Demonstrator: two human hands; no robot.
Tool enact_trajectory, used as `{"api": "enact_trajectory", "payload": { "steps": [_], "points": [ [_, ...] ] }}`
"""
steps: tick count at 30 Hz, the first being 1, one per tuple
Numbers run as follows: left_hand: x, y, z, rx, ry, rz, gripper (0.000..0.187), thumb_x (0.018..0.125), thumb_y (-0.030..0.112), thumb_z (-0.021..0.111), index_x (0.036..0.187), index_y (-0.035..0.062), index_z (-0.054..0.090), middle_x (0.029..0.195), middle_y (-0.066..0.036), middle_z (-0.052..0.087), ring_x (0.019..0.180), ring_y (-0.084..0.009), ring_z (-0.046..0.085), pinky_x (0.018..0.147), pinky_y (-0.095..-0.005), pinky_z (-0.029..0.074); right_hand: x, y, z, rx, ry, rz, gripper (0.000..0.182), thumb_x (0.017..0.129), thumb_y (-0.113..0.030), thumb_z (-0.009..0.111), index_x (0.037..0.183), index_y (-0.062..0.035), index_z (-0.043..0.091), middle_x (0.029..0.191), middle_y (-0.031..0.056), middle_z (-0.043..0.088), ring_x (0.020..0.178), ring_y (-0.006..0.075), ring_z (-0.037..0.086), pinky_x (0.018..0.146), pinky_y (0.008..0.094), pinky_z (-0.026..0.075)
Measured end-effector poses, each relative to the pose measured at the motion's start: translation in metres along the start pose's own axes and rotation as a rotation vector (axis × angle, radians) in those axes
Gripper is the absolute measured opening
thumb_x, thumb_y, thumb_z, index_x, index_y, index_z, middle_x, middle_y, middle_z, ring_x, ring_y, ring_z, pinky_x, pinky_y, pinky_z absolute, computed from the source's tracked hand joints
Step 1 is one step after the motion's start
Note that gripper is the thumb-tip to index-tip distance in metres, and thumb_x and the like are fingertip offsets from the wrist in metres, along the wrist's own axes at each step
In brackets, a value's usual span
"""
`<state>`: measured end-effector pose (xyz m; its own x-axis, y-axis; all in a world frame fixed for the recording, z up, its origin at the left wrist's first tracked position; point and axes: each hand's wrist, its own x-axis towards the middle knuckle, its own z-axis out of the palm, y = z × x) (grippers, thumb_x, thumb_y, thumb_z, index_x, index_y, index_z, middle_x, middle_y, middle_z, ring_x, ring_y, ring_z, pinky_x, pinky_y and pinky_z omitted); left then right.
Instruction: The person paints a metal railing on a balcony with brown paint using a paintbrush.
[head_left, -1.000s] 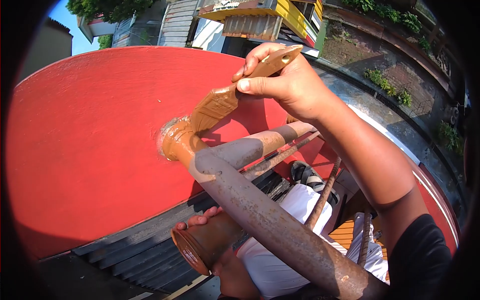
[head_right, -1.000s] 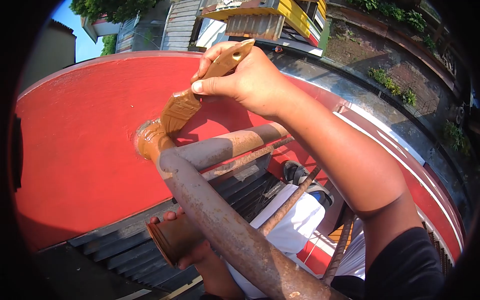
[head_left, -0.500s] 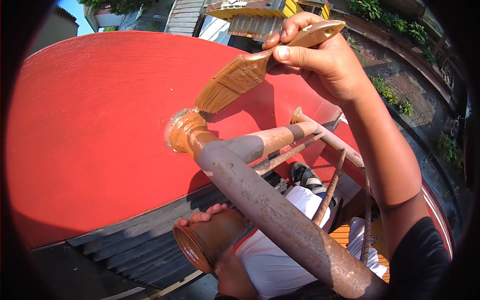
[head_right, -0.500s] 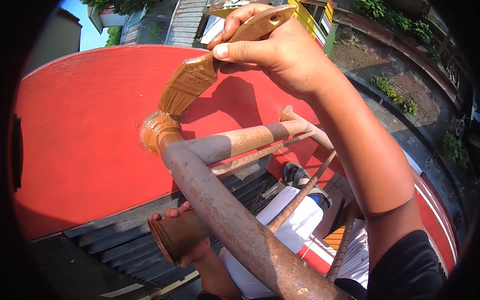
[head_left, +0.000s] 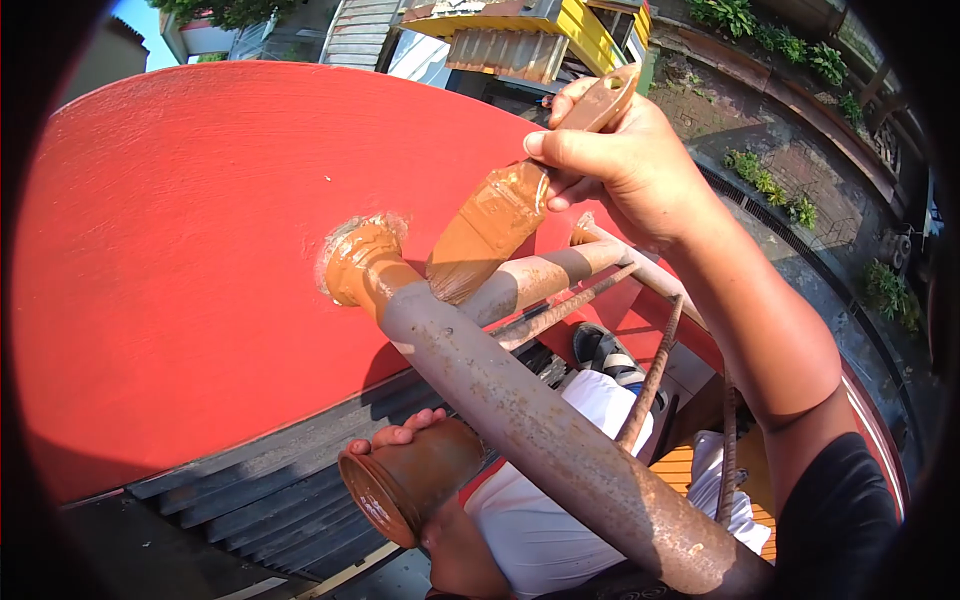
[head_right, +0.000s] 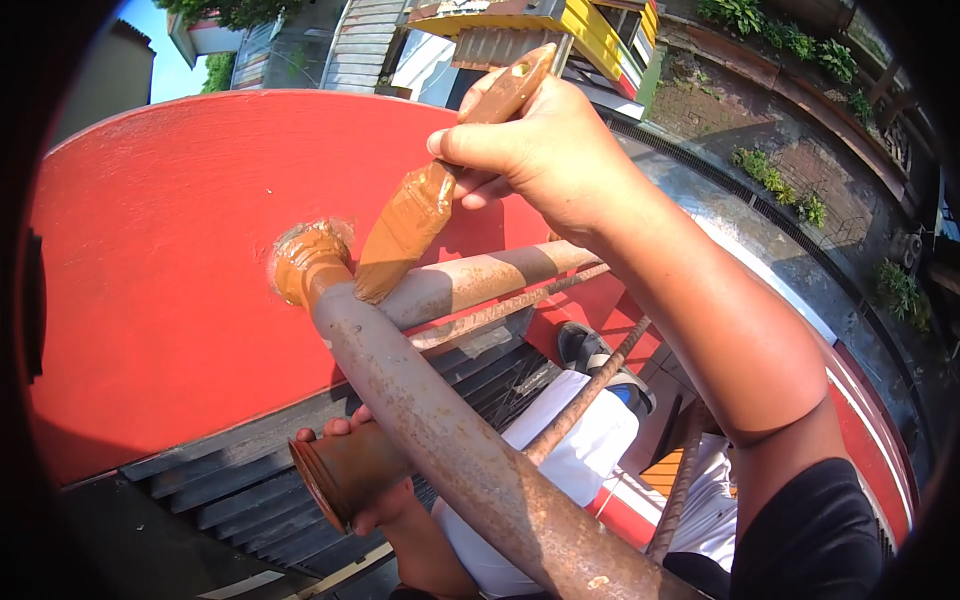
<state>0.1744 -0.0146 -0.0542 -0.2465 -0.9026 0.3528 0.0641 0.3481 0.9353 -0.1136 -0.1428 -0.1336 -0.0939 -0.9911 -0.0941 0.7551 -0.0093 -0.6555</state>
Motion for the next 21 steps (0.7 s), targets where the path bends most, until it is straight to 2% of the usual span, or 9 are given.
{"api": "enact_trajectory", "payload": {
  "steps": [6,8,9,12,13,14,17,21],
  "points": [
    [0.000,-0.003,-0.005,-0.008,0.001,-0.017,0.117,0.054,0.056,0.088,0.142,0.0107,0.026,0.126,-0.013,0.052,0.119,-0.0339,0.051,0.108,-0.0476,0.037,0.001,0.037,-0.062,-0.182,0.109,0.212,0.025,0.078,-0.007,0.073,0.089,-0.0072,0.051,0.075,0.0069,0.062,0.061,0.0152,0.064,0.051,0.0277,0.054],
    [0.001,-0.006,-0.005,-0.009,0.002,-0.009,0.118,0.053,0.056,0.088,0.142,0.0105,0.026,0.127,-0.013,0.052,0.120,-0.0338,0.051,0.108,-0.0475,0.037,-0.003,0.033,-0.076,-0.211,0.177,0.134,0.021,0.078,-0.008,0.073,0.084,-0.0056,0.053,0.077,0.0094,0.066,0.064,0.0164,0.066,0.056,0.0278,0.056],
    [0.001,-0.007,-0.005,-0.010,0.004,-0.005,0.118,0.053,0.056,0.088,0.142,0.0104,0.026,0.127,-0.013,0.051,0.120,-0.0337,0.051,0.108,-0.0474,0.037,-0.005,0.025,-0.075,-0.194,0.179,0.109,0.021,0.078,-0.008,0.072,0.086,-0.0053,0.053,0.078,0.0096,0.066,0.065,0.0168,0.067,0.056,0.0281,0.056],
    [0.002,-0.006,-0.003,-0.001,0.007,-0.031,0.118,0.054,0.057,0.088,0.142,0.0100,0.025,0.127,-0.013,0.051,0.120,-0.0332,0.051,0.107,-0.0471,0.039,-0.009,0.002,-0.048,-0.003,0.094,0.010,0.021,0.079,-0.008,0.072,0.088,-0.0046,0.053,0.081,0.0100,0.067,0.067,0.0173,0.067,0.058,0.0286,0.057],
    [0.003,-0.008,-0.003,0.012,0.008,-0.025,0.118,0.054,0.058,0.087,0.142,0.0098,0.025,0.127,-0.013,0.051,0.120,-0.0331,0.051,0.107,-0.0473,0.039,-0.012,-0.003,-0.033,0.049,0.083,0.032,0.025,0.080,-0.007,0.073,0.093,-0.0076,0.051,0.081,0.0049,0.063,0.064,0.0151,0.065,0.055,0.0283,0.058],
    [0.003,-0.009,-0.002,0.026,0.009,-0.021,0.118,0.055,0.058,0.087,0.142,0.0096,0.025,0.127,-0.013,0.051,0.120,-0.0330,0.051,0.107,-0.0474,0.039,-0.014,0.000,-0.026,0.040,0.010,0.058,0.025,0.080,-0.006,0.073,0.093,-0.0074,0.052,0.082,0.0053,0.063,0.066,0.0154,0.065,0.056,0.0281,0.058],
    [0.004,-0.013,0.000,0.054,-0.004,-0.012,0.117,0.056,0.060,0.085,0.142,0.0086,0.025,0.127,-0.014,0.051,0.121,-0.0332,0.051,0.106,-0.0482,0.040,-0.011,0.019,-0.039,-0.162,0.033,0.156,0.026,0.078,-0.007,0.075,0.090,-0.0075,0.052,0.082,0.0053,0.061,0.071,0.0155,0.065,0.056,0.0292,0.057],
    [0.004,-0.010,0.007,0.119,0.006,-0.059,0.116,0.058,0.062,0.083,0.141,0.0055,0.024,0.127,-0.015,0.051,0.121,-0.0327,0.052,0.105,-0.0487,0.041,-0.008,-0.009,-0.049,-0.375,0.125,0.001,0.026,0.078,-0.007,0.074,0.092,-0.0077,0.053,0.079,0.0041,0.061,0.068,0.0148,0.065,0.056,0.0284,0.056]
  ]
}}
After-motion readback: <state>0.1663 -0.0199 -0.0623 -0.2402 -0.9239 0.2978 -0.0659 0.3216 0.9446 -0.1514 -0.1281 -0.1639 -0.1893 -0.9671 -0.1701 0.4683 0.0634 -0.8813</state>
